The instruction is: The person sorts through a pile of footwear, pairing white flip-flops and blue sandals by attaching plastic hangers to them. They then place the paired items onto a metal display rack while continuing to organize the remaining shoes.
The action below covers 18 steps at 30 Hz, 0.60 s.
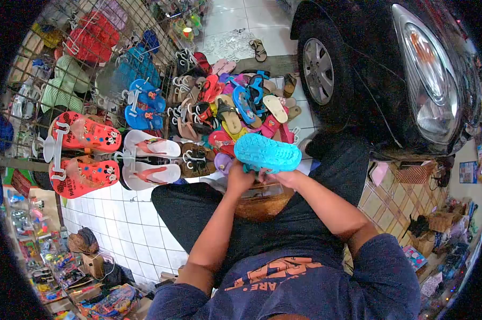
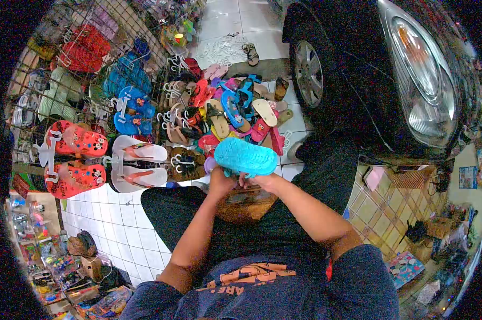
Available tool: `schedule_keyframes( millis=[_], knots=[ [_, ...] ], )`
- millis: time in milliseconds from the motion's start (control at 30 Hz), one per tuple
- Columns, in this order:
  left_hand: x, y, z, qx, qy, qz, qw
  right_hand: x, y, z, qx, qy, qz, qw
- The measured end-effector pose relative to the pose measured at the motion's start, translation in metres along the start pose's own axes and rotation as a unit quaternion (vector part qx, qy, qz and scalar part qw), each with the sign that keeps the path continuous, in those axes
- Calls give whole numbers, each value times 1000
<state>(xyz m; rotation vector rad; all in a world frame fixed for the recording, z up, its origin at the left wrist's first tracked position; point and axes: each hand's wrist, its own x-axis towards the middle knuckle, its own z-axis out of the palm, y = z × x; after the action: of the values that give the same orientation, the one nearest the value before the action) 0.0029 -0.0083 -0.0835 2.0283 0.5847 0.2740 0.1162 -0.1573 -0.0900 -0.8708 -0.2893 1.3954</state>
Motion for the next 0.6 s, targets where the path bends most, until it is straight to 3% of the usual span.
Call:
schedule_keyframes(
  millis=[233, 300, 333, 367, 433, 467, 567, 600],
  knots=[
    [2, 3, -7, 75, 99, 46, 991, 1, -37, 13, -58, 31, -6, 998],
    [6, 5, -11, 86, 117, 34, 989, 6, -40, 9, -71, 95, 7, 993],
    [7, 5, -11, 86, 116, 32, 989, 13, -39, 13, 28, 154, -48, 986],
    [7, 5, -12, 66, 121, 21, 990, 13, -41, 12, 29, 154, -47, 986],
    [9, 3, -12, 46, 125, 10, 991, 12, -48, 15, 2, 275, -106, 956],
    [9, 2, -12, 44, 127, 18, 991, 8, -49, 16, -90, 287, -113, 947],
    [10, 8, -14, 39, 131, 34, 990, 4, -57, 22, -169, 337, -123, 918],
    [10, 9, -14, 36, 133, 40, 990, 11, -54, 19, -78, 375, -141, 913]
  ],
)
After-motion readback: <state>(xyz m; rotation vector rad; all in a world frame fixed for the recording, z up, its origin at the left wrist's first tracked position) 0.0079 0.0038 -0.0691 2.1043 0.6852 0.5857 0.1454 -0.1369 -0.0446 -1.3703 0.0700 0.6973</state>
